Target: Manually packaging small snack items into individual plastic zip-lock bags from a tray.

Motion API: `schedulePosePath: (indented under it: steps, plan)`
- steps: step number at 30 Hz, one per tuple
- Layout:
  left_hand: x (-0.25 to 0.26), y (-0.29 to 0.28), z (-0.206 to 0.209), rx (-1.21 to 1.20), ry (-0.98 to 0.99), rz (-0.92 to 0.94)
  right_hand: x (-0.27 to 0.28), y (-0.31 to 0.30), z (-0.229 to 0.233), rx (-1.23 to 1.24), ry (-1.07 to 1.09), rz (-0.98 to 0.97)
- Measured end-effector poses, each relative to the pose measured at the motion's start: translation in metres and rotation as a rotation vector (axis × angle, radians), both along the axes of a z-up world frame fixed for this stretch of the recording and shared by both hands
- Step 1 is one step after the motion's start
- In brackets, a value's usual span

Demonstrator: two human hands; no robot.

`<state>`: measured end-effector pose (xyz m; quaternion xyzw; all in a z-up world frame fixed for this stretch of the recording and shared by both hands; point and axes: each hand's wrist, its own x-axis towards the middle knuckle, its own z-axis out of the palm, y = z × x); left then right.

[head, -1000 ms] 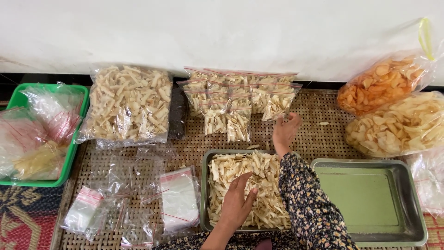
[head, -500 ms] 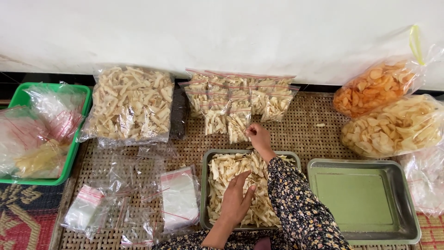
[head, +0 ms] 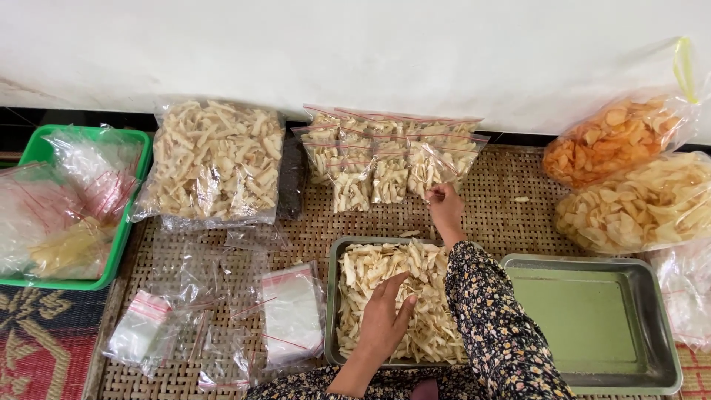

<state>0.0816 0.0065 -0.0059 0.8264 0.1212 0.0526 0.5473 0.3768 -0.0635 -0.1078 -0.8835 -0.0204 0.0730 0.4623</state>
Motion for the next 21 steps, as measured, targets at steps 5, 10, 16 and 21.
schedulePosePath:
  steps: [5,10,16,21]
  plan:
    - [0.000,0.001,0.002,-0.001,0.039,-0.007,-0.027,0.006,0.020,0.081,-0.079,-0.131]
    - [0.001,-0.001,0.001,0.012,-0.009,0.013,-0.037,0.019,0.003,-0.048,-0.259,-0.018]
    - [0.002,0.000,-0.005,0.025,-0.046,0.060,-0.041,0.051,0.019,-0.157,0.115,0.356]
    - [0.002,-0.001,-0.006,0.004,-0.079,0.076,-0.035,0.063,0.003,-0.256,-0.139,0.282]
